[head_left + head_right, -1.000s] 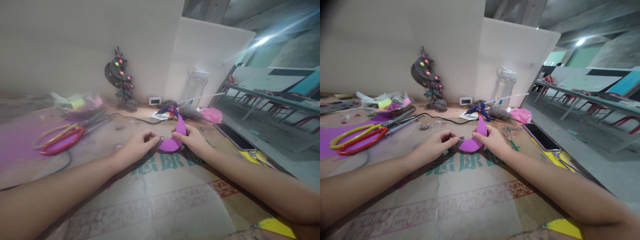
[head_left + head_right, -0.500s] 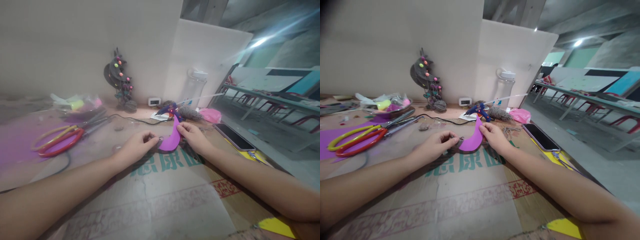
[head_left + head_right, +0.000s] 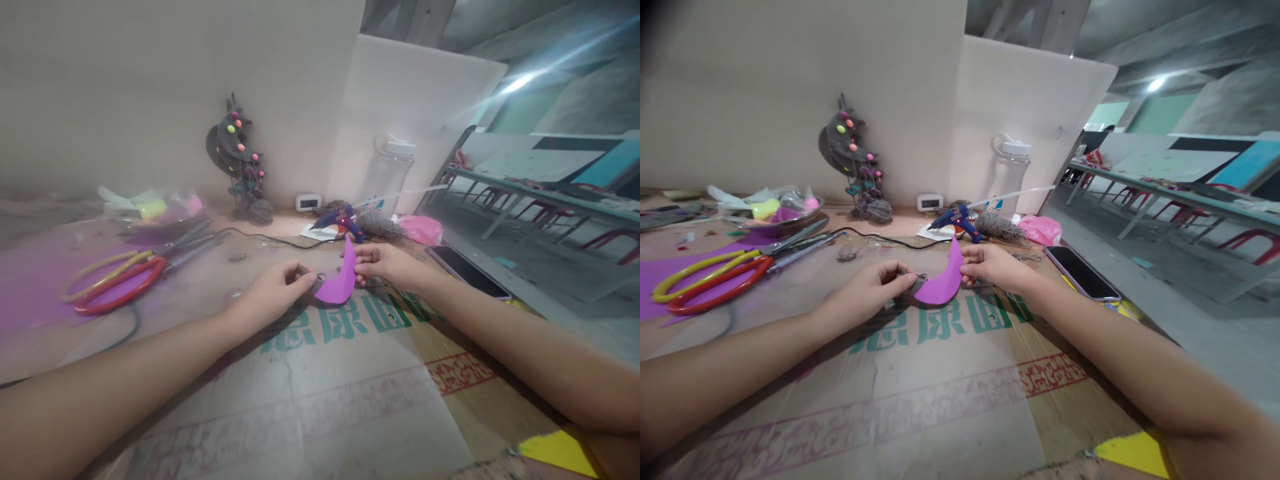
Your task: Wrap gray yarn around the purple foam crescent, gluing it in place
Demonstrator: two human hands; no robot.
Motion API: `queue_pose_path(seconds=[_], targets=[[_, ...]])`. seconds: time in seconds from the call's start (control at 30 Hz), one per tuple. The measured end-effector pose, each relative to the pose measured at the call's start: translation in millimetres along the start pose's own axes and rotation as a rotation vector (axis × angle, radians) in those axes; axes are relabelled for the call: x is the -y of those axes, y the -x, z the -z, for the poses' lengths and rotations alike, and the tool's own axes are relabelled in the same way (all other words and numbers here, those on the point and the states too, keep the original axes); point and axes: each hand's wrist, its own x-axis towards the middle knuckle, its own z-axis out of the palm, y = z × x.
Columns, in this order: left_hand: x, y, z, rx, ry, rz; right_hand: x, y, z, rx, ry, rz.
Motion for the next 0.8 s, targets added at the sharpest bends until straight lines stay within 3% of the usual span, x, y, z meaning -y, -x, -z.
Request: queue_pose_path(seconds=[0.3,0.5,0.6,0.67,0.8], targets=[[-7.6,1.2,0.9,-0.030,-0.053,-0.002,7.6,-0.3,17.3,-0.104,0.043,0.103],[-3.7,-1.9,0.8,-0.031,-0.048,-0.012,15.1,3.7,23.1,-0.295,0.234,0.212],[-4.5,-0.6,0.2,-0.015,-0.031,-0.003,26.3,11.5,16.4,-0.399,0.544,0.455],[-5.9,1.4,-0.5,0.012,-0.001,0.011,34.3,18.6,8.6,-0.364,0.864,0.630],[-8.7,5.5,-1.8,0.062,-0.025,-0.019,43.6,30.9,-12.4,-0.225,1.301,0.680]])
